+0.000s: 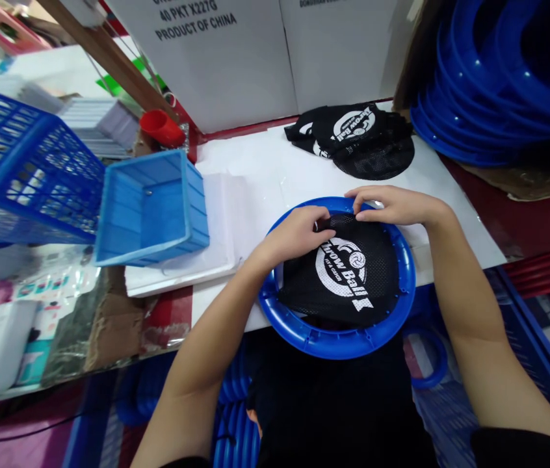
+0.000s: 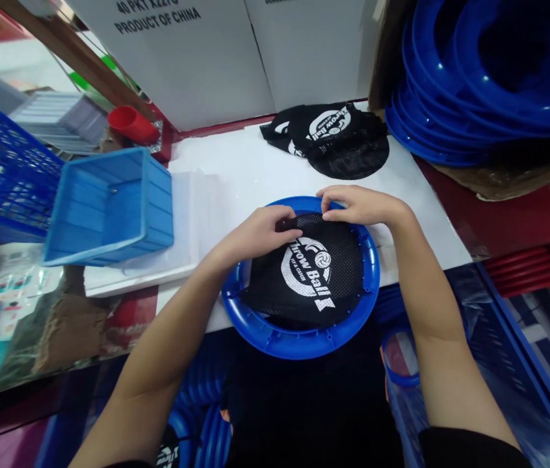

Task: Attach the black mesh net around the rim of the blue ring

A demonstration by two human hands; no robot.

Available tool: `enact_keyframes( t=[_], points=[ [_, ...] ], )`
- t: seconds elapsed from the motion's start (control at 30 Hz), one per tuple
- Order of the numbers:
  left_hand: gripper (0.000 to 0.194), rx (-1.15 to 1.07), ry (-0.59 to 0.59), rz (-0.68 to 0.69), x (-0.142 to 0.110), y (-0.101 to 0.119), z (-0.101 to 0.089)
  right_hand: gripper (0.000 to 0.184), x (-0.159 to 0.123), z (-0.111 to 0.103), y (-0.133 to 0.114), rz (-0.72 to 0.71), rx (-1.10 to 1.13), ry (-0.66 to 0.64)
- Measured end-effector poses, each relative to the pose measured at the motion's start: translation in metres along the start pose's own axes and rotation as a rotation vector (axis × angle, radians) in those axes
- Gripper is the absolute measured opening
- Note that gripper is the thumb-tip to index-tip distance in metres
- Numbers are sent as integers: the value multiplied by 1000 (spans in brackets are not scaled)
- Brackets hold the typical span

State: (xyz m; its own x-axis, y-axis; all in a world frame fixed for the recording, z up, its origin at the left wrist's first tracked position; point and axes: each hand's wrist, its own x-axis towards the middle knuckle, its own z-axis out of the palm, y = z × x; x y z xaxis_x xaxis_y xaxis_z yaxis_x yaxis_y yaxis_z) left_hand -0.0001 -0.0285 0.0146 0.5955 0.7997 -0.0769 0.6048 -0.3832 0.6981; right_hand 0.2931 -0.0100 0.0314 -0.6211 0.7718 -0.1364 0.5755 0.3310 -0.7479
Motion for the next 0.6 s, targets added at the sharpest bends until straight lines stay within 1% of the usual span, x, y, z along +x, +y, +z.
enact_keyframes(
  t=[0.07,0.13,0.17,0.27,0.33,0.43,0.53,0.6],
  points=[
    [14,-140,52,19,2,-2,-3,40,-2,-3,2,21,-9,-30],
    [7,-272,69,3,5,-4,-4,40,-2,-5,5,21,-2,-48],
    [5,-330,53,-8,6,-4,-4,39,-1,-5,6,16,6,-49],
    [16,-429,-10,-32,12,-3,0,34,2,-6,9,-11,28,-42],
    [19,-407,-7,-12,18,0,3,33,4,-5,11,-39,37,-48],
    [12,-280,36,45,26,7,7,33,6,-3,15,-63,39,-23],
    [15,-119,148,82,28,10,9,34,7,1,19,-42,41,47],
    [20,18,227,79,28,10,9,34,9,4,21,-27,53,75]
  ],
)
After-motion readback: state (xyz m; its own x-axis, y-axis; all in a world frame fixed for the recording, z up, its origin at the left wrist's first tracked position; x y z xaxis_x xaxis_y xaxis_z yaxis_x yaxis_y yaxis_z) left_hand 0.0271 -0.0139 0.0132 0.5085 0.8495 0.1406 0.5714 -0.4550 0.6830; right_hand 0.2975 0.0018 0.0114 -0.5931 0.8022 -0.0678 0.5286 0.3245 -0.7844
